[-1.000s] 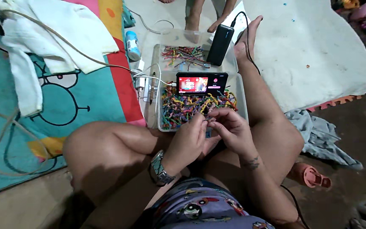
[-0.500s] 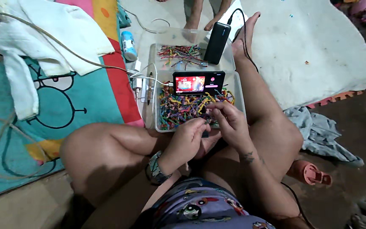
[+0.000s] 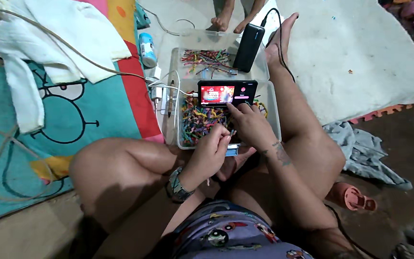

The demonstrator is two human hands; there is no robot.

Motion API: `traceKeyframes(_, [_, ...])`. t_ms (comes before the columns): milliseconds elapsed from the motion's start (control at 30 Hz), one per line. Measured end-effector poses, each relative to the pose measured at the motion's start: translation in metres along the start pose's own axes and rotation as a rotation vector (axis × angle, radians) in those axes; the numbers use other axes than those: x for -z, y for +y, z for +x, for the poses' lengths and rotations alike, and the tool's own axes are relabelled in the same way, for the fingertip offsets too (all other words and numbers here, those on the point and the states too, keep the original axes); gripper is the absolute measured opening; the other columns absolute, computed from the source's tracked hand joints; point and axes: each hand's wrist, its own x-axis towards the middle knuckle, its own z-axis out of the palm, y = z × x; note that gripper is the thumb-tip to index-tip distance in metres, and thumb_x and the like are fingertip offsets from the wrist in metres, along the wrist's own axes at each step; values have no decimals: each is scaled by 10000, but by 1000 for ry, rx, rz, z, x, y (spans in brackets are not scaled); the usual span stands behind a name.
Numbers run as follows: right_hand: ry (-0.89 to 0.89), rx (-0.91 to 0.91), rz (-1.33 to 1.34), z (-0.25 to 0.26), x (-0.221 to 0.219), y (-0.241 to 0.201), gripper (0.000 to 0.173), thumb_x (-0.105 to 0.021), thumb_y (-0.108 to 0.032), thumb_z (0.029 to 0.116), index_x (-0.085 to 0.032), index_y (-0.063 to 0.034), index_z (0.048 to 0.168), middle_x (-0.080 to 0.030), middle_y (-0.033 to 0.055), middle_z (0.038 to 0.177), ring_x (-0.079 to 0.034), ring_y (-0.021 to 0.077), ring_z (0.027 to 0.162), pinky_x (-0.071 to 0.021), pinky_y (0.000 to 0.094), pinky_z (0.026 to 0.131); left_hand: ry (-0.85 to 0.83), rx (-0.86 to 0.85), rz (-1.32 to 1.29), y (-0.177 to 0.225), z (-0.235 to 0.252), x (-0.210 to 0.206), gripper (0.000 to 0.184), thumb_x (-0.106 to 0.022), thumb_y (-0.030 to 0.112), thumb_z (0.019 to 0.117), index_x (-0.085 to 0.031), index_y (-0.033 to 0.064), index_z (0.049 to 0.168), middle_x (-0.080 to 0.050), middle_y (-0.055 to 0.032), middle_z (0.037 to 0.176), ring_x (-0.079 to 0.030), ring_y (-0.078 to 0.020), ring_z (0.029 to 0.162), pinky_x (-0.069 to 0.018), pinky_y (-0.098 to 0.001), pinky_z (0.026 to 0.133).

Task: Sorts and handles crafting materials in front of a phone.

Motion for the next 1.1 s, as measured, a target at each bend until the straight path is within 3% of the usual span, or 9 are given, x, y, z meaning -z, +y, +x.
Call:
traceKeyframes(167, [195,40,101,-3,-3,4,396,-586,-93,992,-636,-102,1385,-650,229,1188,-611,468,1080,-497,642,860,26,25,-75,0,1,1,158,-493,128,1060,-600,12,1077,-570,-14,780,-538,-36,656,-471,-194,627])
traceKeyframes(233, [227,142,336,-13,8,5,318,-546,-86,995,-691,-55,1277,-666,182,1156,-629,361,1050,-510,555,884,-3,111,-188,6,1,4,138,-485,123,1064,-585,30,1081,-553,15,769,-494,-15,608,-426,-170,572])
traceKeyframes(300, [93,259,704,-23,18,7,314,-477,-185,1041,-702,-72,1228,-670,43,1145,-637,130,1033,-552,329,889,-56,213,-409,12,0,5,110,-452,118,1076,-552,74,1074,-541,39,744,-439,-4,552,-368,-153,511])
traceKeyframes(333, [8,314,885,-26,19,8,309,-493,-206,1043,-704,-63,1217,-676,17,1156,-641,84,1039,-560,279,895,-85,244,-543,13,0,5,112,-427,112,1079,-538,91,1080,-531,49,738,-421,5,537,-358,-142,497])
traceKeyframes(433, [-43,322,1129,-32,10,5,264,-606,-167,986,-723,-51,1193,-675,3,1162,-641,60,1035,-566,235,888,-133,334,-836,16,0,5,163,-385,112,1091,-537,100,1147,-523,50,728,-413,15,516,-361,-122,481])
traceKeyframes(533, [21,258,1227,-36,3,-2,183,-630,-131,974,-763,-66,1081,-683,-1,1178,-641,73,1078,-565,243,907,-160,404,-914,16,1,6,170,-385,130,1096,-537,114,1169,-524,41,728,-432,10,519,-385,-120,485])
traceKeyframes(733, [80,150,1380,-39,-3,-7,117,-652,-141,960,-764,-111,943,-723,-17,1003,-676,66,912,-585,251,795,-80,367,-846,15,0,-3,178,-442,86,1072,-589,77,1173,-587,7,832,-516,-23,627,-426,-144,550])
traceKeyframes(967, [-17,186,1720,-42,-3,-7,61,-791,-192,875,-740,-194,842,-699,-55,864,-658,22,778,-574,209,708,-93,230,-691,18,-5,-5,93,-552,57,1011,-623,78,953,-622,39,815,-585,-17,703,-513,-171,672])
traceKeyframes(1100, [29,150,1751,-44,-5,-15,149,-788,-129,863,-675,-193,790,-650,-55,787,-635,29,736,-563,216,690,0,-2,-283,14,-8,-10,86,-624,101,991,-674,33,1006,-667,29,913,-624,18,820,-532,-164,763])
